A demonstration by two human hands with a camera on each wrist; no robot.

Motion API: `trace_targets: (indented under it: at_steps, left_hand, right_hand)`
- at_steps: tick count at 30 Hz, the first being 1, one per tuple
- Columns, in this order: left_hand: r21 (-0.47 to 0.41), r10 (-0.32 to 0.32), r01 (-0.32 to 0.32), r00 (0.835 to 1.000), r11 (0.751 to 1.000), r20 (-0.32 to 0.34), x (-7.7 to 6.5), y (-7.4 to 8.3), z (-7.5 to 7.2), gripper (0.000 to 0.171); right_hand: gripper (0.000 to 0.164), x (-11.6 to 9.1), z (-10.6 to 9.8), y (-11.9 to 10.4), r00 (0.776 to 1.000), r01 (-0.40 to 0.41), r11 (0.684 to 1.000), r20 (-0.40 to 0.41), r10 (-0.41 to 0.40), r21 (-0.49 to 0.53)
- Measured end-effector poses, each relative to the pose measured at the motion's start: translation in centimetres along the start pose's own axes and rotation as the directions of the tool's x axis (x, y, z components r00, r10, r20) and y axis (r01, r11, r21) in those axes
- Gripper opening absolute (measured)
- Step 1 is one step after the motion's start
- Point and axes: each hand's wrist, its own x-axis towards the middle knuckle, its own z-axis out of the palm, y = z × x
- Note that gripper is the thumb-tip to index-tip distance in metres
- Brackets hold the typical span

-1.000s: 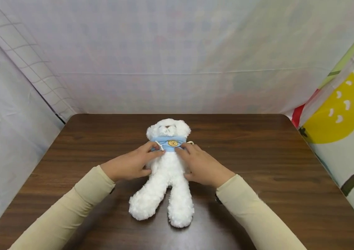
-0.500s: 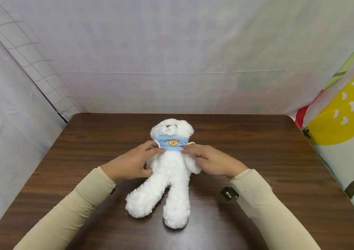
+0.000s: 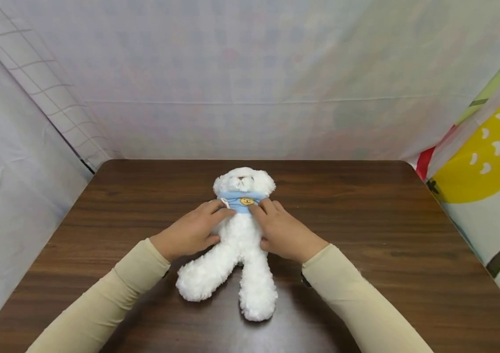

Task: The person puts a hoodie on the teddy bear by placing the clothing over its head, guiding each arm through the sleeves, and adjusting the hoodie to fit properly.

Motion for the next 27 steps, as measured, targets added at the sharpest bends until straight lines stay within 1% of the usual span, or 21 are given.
trace_targets:
  at_steps: [2, 4, 6, 8, 11, 13, 16, 19, 22, 24, 27]
  left_hand:
    - [0.006, -0.007, 0.007, 1.000, 1.000, -0.021, 0.2, 0.1, 0.2, 0.059]
    - [0.006, -0.017, 0.017, 0.999, 1.000, -0.045, 0.5, 0.1, 0.3, 0.058]
    - [0.010, -0.026, 0.027, 0.998, 1.000, -0.063, 0.9, 0.1, 0.3, 0.057]
    - [0.038, -0.042, 0.045, 0.997, 0.998, -0.070, 1.4, 0.1, 0.4, 0.058]
    - [0.112, -0.074, 0.080, 0.996, 0.991, -0.057, 2.0, 0.3, 0.5, 0.062]
    - [0.178, -0.089, 0.096, 0.995, 0.979, -0.046, 2.3, 0.6, 0.7, 0.066]
    - [0.254, -0.091, 0.100, 0.995, 0.962, -0.047, 2.4, 1.1, 0.9, 0.068]
    - [0.293, -0.087, 0.102, 0.994, 0.951, -0.064, 2.4, 1.6, 0.9, 0.065]
    - [0.311, -0.087, 0.108, 0.993, 0.944, -0.083, 2.3, 2.0, 1.0, 0.058]
    - [0.318, -0.081, 0.109, 0.992, 0.942, -0.099, 2.2, 2.1, 1.1, 0.052]
    - [0.323, -0.064, 0.101, 0.990, 0.941, -0.122, 2.0, 2.3, 1.3, 0.042]
  right_hand:
    - [0.080, 0.1, 0.1, 0.0, 1.000, 0.005, 1.000, -0.024, -0.005, -0.016]
    - [0.079, 0.3, 0.2, 0.1, 0.999, 0.006, 0.999, -0.045, -0.008, -0.054]
    - [0.077, 0.6, 0.2, 0.2, 0.999, -0.003, 0.995, -0.054, -0.002, -0.102]
    - [0.074, 0.9, 0.3, 0.4, 0.999, -0.017, 0.986, -0.050, 0.009, -0.164]
    - [0.071, 1.3, 0.4, 0.5, 0.999, -0.032, 0.966, -0.030, 0.025, -0.257]
    - [0.069, 1.5, 0.5, 0.4, 0.999, -0.035, 0.948, -0.022, 0.029, -0.315]
    - [0.068, 1.5, 0.7, 0.1, 0.999, -0.026, 0.918, -0.027, 0.017, -0.397]
    - [0.067, 1.4, 0.9, -0.1, 0.999, -0.026, 0.889, -0.039, 0.009, -0.457]
    - [0.066, 1.2, 1.1, -0.2, 0.999, -0.038, 0.886, -0.050, 0.017, -0.462]
    - [0.063, 1.1, 1.1, -0.3, 0.998, -0.046, 0.897, -0.061, 0.022, -0.440]
    - [0.055, 1.0, 1.3, -0.5, 0.995, -0.048, 0.917, -0.096, 0.011, -0.396]
